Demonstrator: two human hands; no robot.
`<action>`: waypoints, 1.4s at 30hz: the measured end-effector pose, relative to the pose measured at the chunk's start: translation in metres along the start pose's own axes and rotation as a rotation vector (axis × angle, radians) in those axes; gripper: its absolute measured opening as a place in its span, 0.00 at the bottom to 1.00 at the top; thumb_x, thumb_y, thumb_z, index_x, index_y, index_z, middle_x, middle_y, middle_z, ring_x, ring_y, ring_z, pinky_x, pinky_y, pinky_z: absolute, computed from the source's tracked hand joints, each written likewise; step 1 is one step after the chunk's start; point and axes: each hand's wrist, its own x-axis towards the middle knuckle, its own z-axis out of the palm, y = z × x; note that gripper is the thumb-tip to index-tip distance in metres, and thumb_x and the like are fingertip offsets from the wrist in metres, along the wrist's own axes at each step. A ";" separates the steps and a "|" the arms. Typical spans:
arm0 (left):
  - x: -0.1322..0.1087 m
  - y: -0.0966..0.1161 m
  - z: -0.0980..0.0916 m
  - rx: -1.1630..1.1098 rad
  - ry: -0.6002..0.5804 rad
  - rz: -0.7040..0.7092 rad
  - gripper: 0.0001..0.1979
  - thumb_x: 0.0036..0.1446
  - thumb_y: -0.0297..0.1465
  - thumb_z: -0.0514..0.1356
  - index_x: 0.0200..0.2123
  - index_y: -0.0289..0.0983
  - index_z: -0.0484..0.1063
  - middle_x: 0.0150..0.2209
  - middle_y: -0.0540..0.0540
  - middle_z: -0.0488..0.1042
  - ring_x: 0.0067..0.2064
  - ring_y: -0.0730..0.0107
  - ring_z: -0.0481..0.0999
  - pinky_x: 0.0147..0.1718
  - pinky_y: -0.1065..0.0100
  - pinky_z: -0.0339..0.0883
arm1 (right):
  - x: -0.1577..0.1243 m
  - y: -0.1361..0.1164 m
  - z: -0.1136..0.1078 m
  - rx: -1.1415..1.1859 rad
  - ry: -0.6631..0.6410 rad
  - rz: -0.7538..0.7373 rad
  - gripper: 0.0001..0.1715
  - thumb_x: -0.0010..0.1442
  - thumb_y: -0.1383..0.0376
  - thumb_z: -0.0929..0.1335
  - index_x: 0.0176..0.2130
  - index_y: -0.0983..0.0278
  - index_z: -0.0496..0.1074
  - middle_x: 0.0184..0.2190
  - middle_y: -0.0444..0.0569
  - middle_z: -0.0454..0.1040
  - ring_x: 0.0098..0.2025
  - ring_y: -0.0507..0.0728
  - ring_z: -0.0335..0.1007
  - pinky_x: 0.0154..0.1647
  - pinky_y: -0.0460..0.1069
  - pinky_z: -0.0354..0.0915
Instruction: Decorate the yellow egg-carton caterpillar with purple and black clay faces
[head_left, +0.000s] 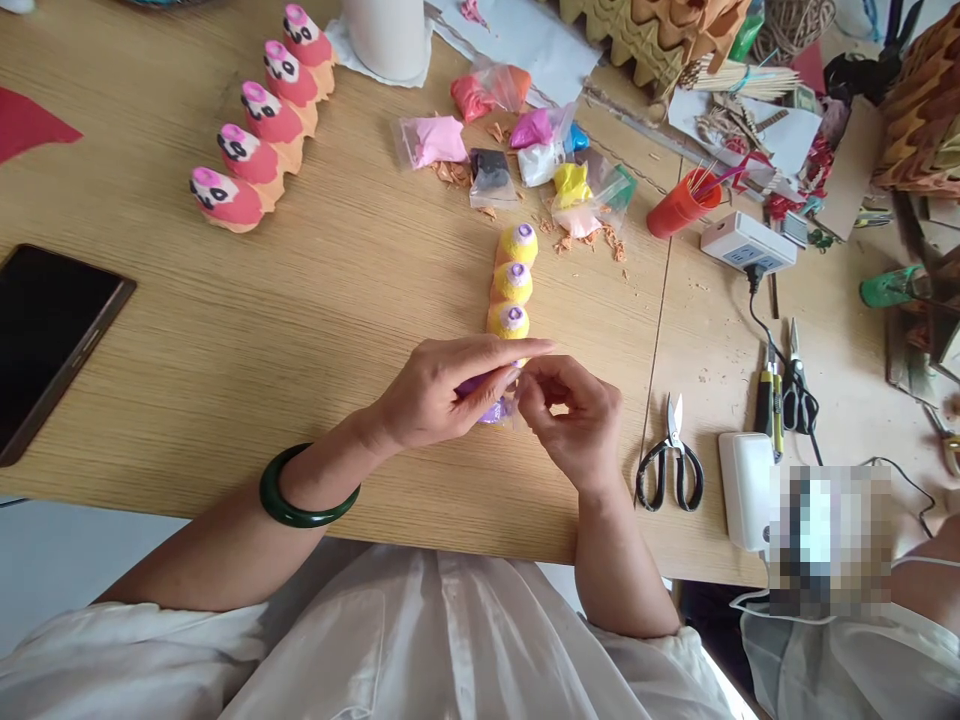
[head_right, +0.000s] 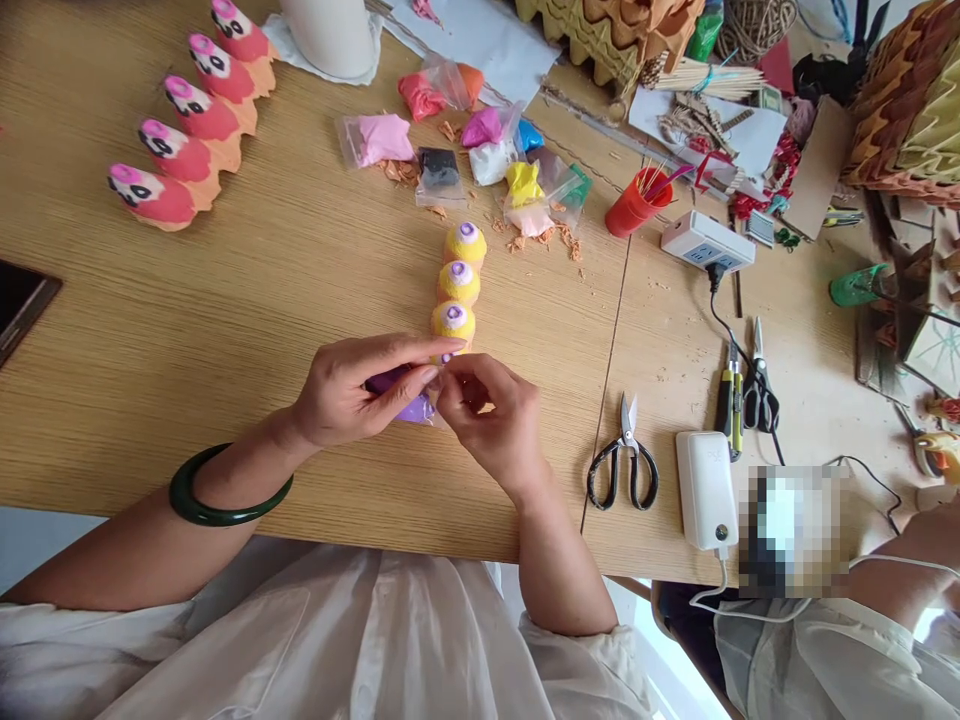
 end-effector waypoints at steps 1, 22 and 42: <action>0.000 0.000 0.001 0.003 0.004 -0.011 0.17 0.72 0.29 0.59 0.59 0.40 0.81 0.51 0.44 0.87 0.41 0.72 0.87 0.44 0.75 0.80 | 0.000 0.000 0.000 0.009 0.005 0.029 0.08 0.65 0.69 0.70 0.33 0.60 0.74 0.23 0.39 0.72 0.22 0.46 0.65 0.23 0.44 0.67; 0.005 0.002 0.003 -0.232 0.070 -0.287 0.15 0.70 0.40 0.66 0.50 0.36 0.83 0.33 0.49 0.84 0.31 0.75 0.80 0.32 0.75 0.73 | 0.002 0.006 -0.002 0.321 -0.077 0.250 0.20 0.64 0.50 0.77 0.34 0.62 0.76 0.22 0.40 0.72 0.20 0.46 0.59 0.22 0.45 0.63; 0.007 0.005 -0.008 -0.171 0.115 -0.326 0.17 0.67 0.40 0.67 0.27 0.38 0.76 0.23 0.53 0.73 0.24 0.77 0.65 0.24 0.72 0.59 | 0.004 0.004 -0.004 0.511 -0.219 0.419 0.22 0.61 0.48 0.78 0.35 0.63 0.76 0.23 0.43 0.77 0.18 0.46 0.61 0.14 0.43 0.56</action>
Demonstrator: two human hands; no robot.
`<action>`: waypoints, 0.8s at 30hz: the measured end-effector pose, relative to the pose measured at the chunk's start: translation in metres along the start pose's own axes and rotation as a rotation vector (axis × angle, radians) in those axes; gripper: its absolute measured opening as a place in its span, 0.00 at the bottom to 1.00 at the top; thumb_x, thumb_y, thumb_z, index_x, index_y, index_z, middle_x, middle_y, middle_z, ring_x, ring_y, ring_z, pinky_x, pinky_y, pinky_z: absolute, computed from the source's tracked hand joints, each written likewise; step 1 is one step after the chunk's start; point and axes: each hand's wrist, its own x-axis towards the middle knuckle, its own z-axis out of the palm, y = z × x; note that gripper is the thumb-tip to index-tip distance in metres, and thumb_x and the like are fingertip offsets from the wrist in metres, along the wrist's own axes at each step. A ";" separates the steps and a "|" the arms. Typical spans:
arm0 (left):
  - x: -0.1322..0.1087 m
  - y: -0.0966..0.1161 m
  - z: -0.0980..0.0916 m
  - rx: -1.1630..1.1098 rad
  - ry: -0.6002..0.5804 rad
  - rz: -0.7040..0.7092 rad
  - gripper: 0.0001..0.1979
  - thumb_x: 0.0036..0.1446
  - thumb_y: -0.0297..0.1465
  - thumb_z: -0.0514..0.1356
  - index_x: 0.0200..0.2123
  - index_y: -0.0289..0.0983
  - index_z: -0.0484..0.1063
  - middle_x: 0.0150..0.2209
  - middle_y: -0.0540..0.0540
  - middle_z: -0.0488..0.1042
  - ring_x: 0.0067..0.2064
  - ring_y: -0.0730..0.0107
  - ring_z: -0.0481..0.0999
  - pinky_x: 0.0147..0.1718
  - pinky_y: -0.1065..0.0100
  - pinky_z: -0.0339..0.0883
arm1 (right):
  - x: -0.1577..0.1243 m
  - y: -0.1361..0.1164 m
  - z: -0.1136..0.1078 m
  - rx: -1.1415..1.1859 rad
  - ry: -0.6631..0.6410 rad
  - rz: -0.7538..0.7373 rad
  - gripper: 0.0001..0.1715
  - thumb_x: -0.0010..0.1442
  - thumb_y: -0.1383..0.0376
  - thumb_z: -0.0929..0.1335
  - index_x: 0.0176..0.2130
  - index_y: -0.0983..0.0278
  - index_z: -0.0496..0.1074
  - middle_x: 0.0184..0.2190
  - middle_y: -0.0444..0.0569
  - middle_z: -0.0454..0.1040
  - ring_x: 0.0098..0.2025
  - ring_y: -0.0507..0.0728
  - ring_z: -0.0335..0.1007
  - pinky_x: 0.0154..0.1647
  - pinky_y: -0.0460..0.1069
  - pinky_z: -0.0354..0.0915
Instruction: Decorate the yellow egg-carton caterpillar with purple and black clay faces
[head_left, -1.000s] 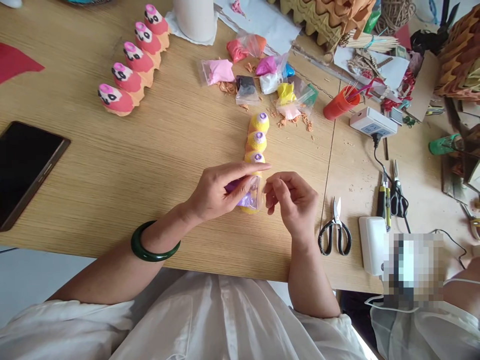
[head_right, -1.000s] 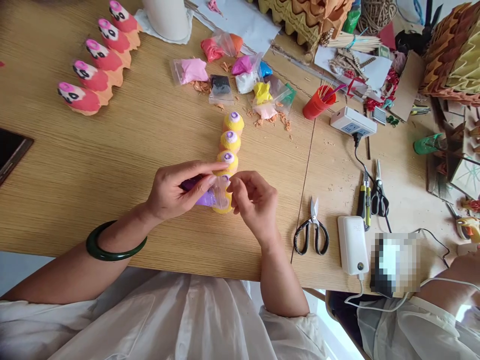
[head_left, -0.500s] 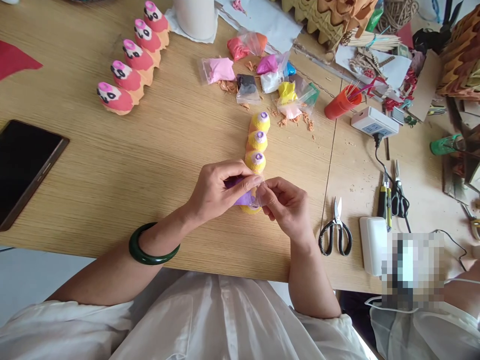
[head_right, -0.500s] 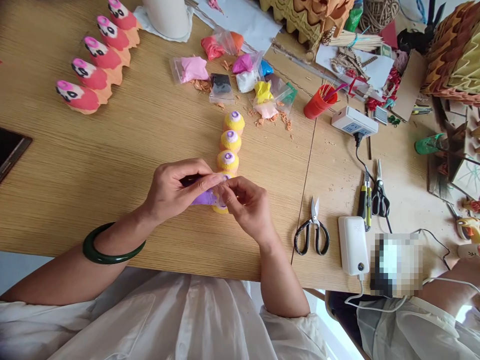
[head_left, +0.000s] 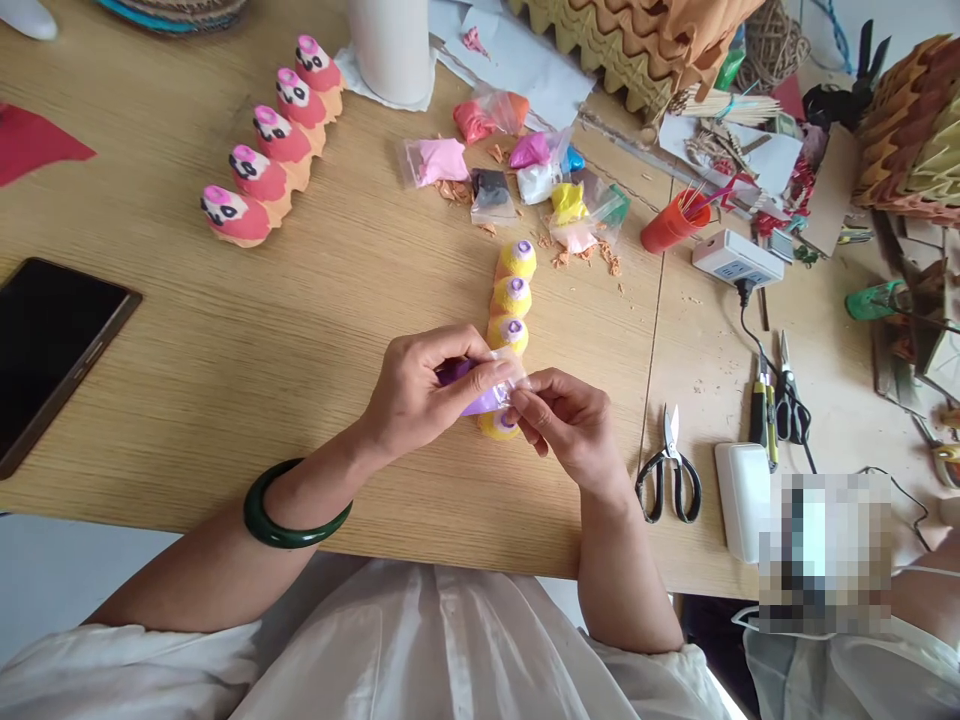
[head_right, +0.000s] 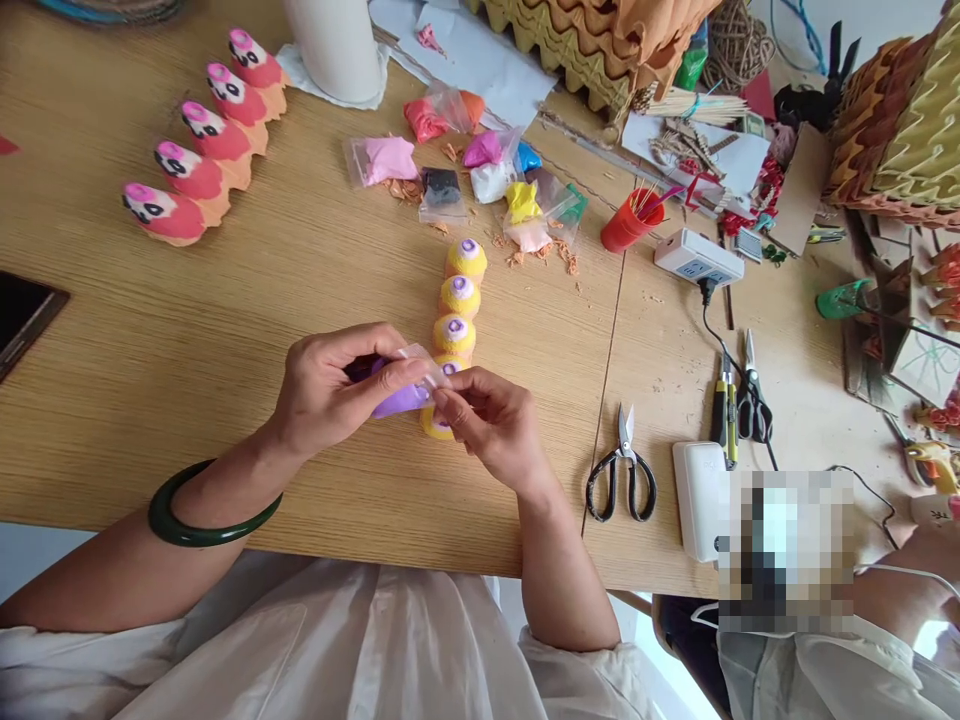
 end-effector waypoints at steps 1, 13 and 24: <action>0.000 0.000 0.000 -0.018 0.002 -0.018 0.17 0.68 0.41 0.66 0.28 0.38 0.76 0.23 0.53 0.73 0.24 0.76 0.65 0.23 0.71 0.59 | -0.001 0.000 0.000 -0.009 0.010 -0.022 0.21 0.63 0.49 0.78 0.35 0.63 0.75 0.23 0.43 0.76 0.18 0.45 0.60 0.14 0.43 0.55; 0.001 -0.001 0.000 0.003 -0.055 0.060 0.16 0.68 0.37 0.65 0.28 0.37 0.75 0.22 0.55 0.72 0.23 0.78 0.65 0.23 0.73 0.59 | 0.000 0.006 -0.001 -0.125 -0.010 -0.108 0.22 0.65 0.50 0.76 0.32 0.64 0.75 0.23 0.43 0.76 0.20 0.45 0.59 0.18 0.43 0.56; 0.001 -0.001 -0.004 0.032 -0.090 0.048 0.18 0.72 0.35 0.62 0.27 0.35 0.76 0.22 0.54 0.70 0.24 0.78 0.66 0.26 0.75 0.60 | 0.004 0.010 -0.001 -0.050 0.062 -0.137 0.18 0.65 0.51 0.77 0.34 0.62 0.77 0.22 0.41 0.75 0.19 0.46 0.61 0.20 0.44 0.61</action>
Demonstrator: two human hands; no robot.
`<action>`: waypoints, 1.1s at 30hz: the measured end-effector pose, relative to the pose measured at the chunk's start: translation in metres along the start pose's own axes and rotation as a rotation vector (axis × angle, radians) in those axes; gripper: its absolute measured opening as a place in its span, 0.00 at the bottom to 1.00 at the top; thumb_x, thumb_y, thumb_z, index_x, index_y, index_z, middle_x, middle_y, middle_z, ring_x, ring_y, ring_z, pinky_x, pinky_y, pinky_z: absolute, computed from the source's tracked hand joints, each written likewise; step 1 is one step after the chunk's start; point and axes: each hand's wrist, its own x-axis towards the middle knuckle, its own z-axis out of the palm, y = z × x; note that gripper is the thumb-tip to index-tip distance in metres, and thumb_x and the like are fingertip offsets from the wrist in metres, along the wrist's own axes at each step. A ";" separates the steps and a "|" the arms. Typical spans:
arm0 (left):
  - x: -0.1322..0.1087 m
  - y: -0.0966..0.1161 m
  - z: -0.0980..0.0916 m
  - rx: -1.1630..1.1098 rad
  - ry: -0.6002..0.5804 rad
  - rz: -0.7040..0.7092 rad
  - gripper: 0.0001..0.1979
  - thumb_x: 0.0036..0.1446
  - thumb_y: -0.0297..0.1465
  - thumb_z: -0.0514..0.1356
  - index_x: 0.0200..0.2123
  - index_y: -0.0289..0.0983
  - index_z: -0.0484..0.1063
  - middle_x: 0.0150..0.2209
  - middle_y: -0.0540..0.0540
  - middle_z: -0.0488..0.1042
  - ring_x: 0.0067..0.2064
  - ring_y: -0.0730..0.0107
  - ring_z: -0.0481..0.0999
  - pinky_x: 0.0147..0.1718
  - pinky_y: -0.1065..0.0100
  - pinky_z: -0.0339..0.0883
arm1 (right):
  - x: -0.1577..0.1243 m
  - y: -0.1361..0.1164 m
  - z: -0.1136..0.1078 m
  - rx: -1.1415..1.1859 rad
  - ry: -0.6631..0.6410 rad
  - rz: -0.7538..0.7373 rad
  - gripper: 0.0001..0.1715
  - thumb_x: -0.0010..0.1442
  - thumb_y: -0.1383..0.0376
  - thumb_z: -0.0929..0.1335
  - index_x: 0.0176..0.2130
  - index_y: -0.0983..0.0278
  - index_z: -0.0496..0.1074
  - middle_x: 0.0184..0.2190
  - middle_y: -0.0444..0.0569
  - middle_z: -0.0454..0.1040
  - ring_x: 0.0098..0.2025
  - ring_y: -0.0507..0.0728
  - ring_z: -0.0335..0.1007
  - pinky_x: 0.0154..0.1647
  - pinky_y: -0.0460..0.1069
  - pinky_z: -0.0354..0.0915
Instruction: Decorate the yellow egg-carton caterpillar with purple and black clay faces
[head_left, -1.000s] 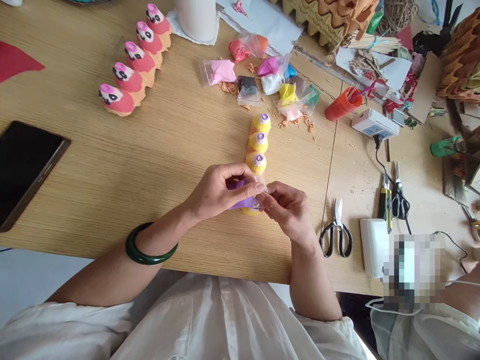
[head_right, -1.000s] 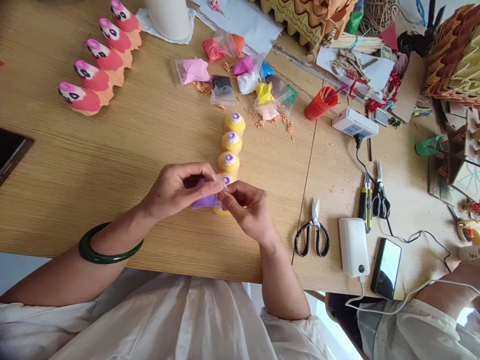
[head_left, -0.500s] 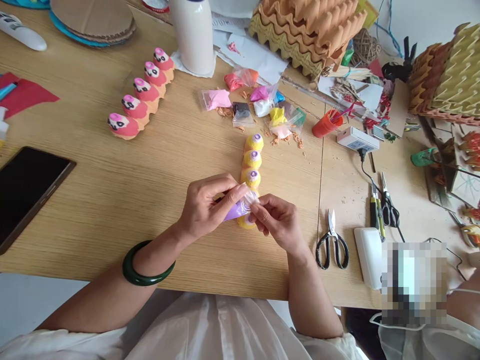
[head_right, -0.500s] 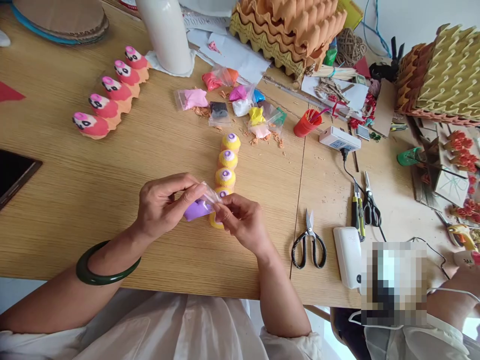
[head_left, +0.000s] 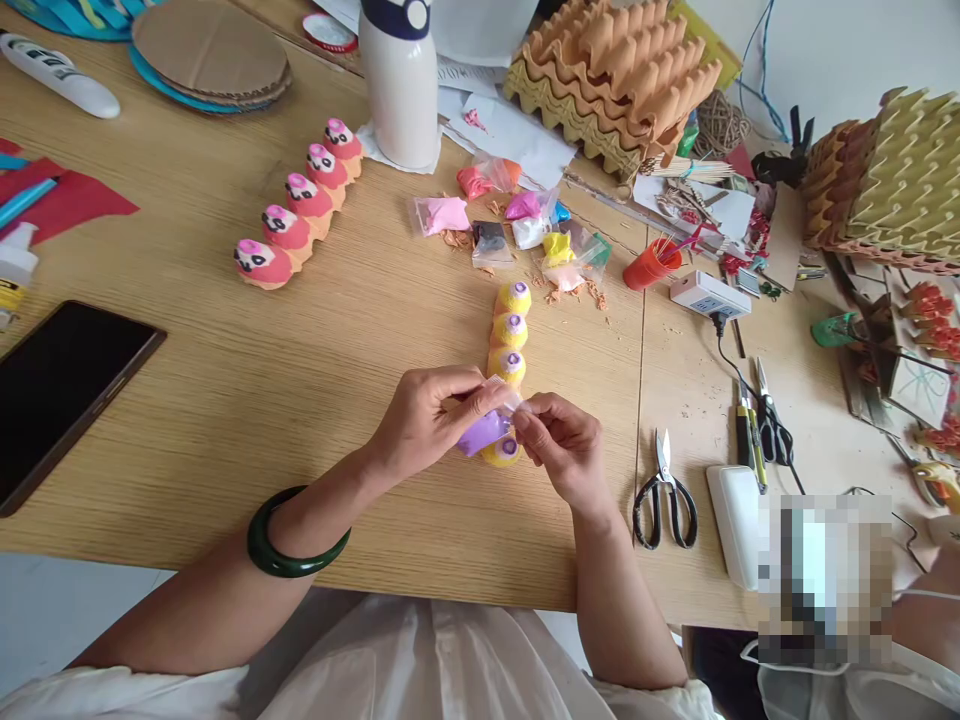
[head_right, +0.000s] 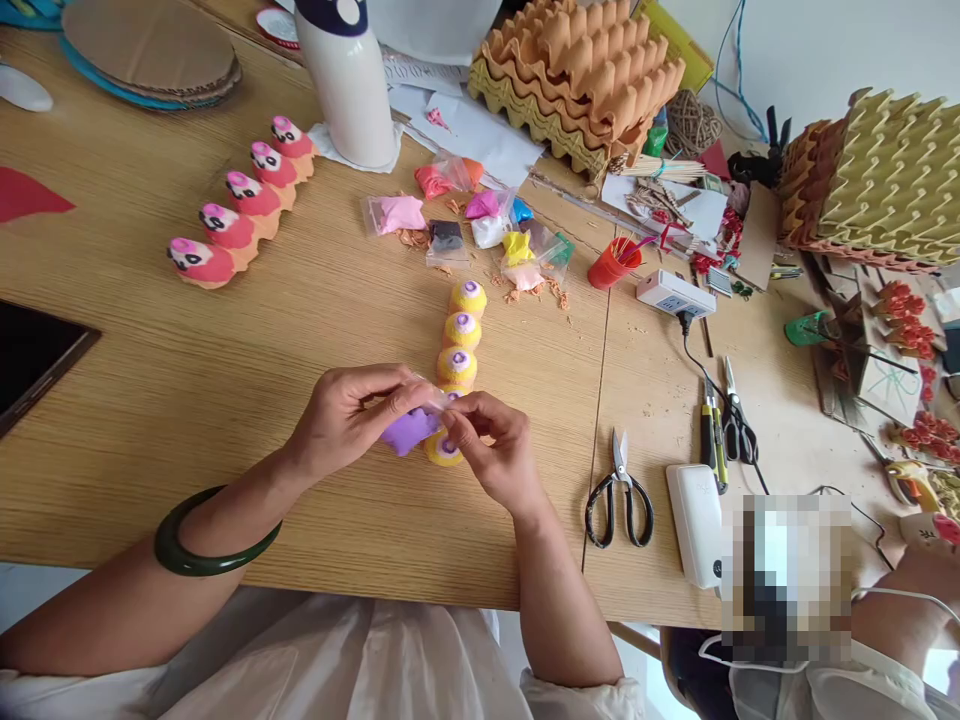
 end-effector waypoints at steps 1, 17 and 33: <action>0.000 0.000 0.000 0.003 -0.001 0.014 0.19 0.73 0.35 0.60 0.27 0.35 0.76 0.23 0.53 0.71 0.25 0.78 0.67 0.27 0.75 0.61 | 0.000 0.001 0.000 0.005 0.018 -0.003 0.18 0.65 0.51 0.77 0.34 0.62 0.77 0.22 0.41 0.74 0.19 0.46 0.61 0.21 0.44 0.61; 0.004 -0.015 0.004 -0.171 0.219 -0.075 0.27 0.77 0.45 0.53 0.29 0.37 0.79 0.26 0.48 0.79 0.29 0.73 0.77 0.31 0.73 0.70 | 0.006 -0.011 -0.009 0.054 0.042 -0.008 0.16 0.64 0.53 0.77 0.36 0.63 0.78 0.20 0.41 0.77 0.13 0.46 0.61 0.11 0.43 0.52; 0.007 -0.066 0.016 0.072 0.210 -0.024 0.17 0.70 0.41 0.60 0.52 0.37 0.82 0.49 0.40 0.81 0.47 0.63 0.82 0.40 0.66 0.80 | 0.154 -0.013 -0.046 0.166 0.528 0.077 0.19 0.67 0.73 0.70 0.25 0.63 0.66 0.20 0.38 0.71 0.17 0.43 0.57 0.16 0.39 0.53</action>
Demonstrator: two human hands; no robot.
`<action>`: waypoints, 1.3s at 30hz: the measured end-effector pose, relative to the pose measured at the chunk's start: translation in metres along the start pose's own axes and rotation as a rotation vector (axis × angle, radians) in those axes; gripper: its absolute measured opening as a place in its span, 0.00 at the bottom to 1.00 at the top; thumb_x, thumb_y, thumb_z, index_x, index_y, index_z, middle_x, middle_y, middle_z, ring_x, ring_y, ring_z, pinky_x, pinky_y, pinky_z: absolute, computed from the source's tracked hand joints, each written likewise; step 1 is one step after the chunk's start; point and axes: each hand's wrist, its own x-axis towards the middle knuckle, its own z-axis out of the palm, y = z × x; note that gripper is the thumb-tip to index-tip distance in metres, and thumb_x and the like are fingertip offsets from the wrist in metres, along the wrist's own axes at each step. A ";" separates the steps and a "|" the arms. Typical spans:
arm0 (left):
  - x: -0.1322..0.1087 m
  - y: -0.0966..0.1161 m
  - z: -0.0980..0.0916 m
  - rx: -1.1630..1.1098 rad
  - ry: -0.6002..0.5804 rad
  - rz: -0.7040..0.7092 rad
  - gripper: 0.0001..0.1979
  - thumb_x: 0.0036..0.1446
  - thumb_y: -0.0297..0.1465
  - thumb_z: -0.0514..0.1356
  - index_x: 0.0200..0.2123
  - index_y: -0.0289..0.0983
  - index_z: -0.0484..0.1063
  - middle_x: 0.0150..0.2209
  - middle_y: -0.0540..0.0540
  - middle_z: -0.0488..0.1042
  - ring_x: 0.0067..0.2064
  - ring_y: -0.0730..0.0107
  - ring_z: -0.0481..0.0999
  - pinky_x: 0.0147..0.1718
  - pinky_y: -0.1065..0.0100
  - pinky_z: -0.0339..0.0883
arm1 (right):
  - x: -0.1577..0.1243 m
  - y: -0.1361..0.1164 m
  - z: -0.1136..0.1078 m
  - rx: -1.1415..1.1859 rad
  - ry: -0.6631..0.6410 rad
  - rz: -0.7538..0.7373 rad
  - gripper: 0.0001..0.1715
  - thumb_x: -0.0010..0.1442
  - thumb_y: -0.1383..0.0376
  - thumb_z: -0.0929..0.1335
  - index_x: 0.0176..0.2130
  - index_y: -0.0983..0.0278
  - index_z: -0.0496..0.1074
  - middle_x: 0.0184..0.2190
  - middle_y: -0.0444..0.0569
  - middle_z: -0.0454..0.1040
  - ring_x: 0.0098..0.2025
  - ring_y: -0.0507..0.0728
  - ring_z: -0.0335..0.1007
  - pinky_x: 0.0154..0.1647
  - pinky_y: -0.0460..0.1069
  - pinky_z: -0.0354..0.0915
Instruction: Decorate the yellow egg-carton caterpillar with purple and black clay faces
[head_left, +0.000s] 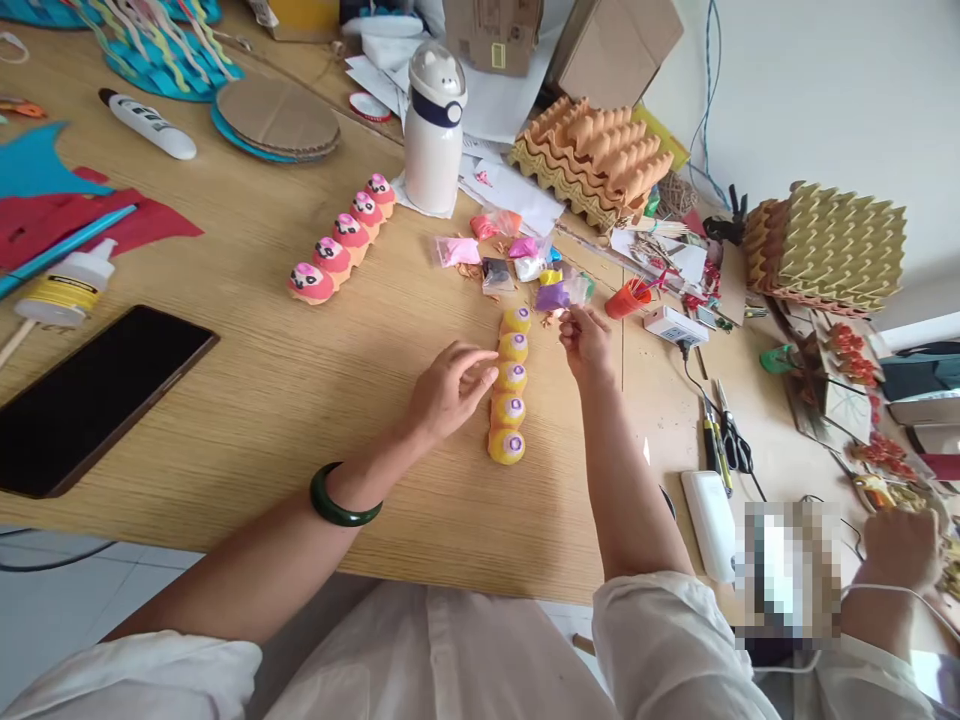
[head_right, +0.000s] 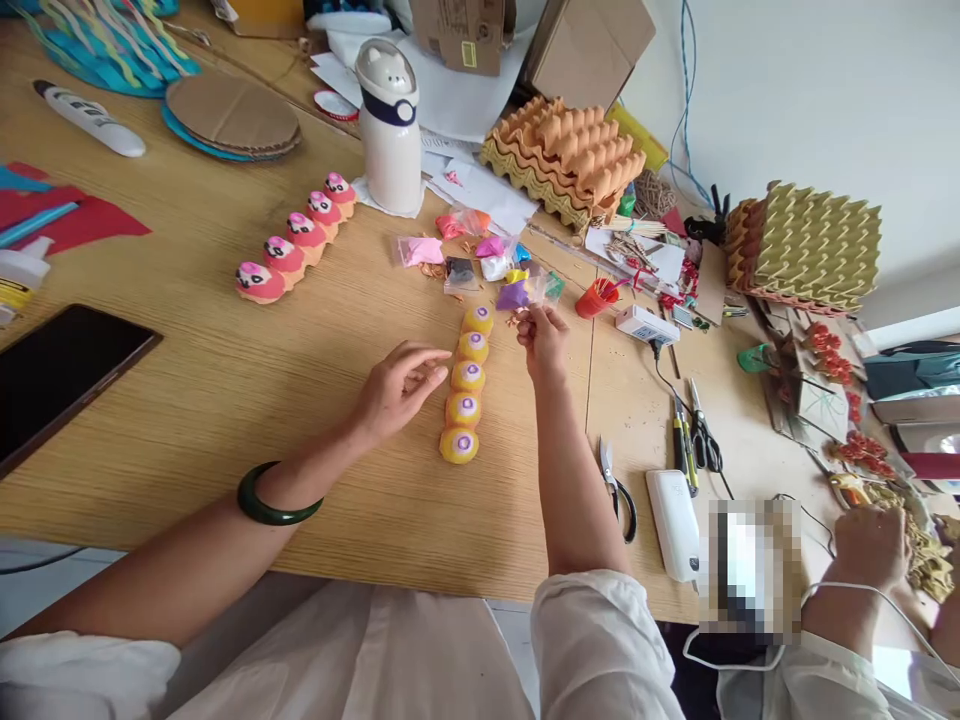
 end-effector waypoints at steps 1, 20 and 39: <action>-0.001 0.002 0.000 0.035 -0.010 0.056 0.17 0.71 0.41 0.60 0.53 0.37 0.81 0.51 0.40 0.80 0.51 0.61 0.81 0.45 0.63 0.81 | 0.005 0.002 0.006 -0.012 -0.010 0.010 0.19 0.68 0.73 0.68 0.26 0.63 0.66 0.20 0.38 0.72 0.17 0.43 0.58 0.17 0.39 0.54; -0.007 0.012 0.007 0.078 -0.287 0.406 0.14 0.71 0.38 0.64 0.51 0.35 0.82 0.55 0.40 0.84 0.65 0.52 0.77 0.66 0.51 0.76 | 0.044 -0.002 0.023 -0.714 0.070 -0.406 0.08 0.66 0.67 0.67 0.42 0.62 0.77 0.29 0.44 0.79 0.34 0.55 0.74 0.39 0.49 0.67; -0.004 0.015 0.004 -0.022 -0.215 0.407 0.10 0.68 0.39 0.67 0.38 0.40 0.83 0.47 0.43 0.86 0.58 0.54 0.81 0.62 0.51 0.75 | 0.043 -0.025 0.077 -0.968 -0.084 -0.776 0.06 0.69 0.64 0.65 0.38 0.61 0.71 0.44 0.57 0.80 0.51 0.65 0.77 0.48 0.59 0.76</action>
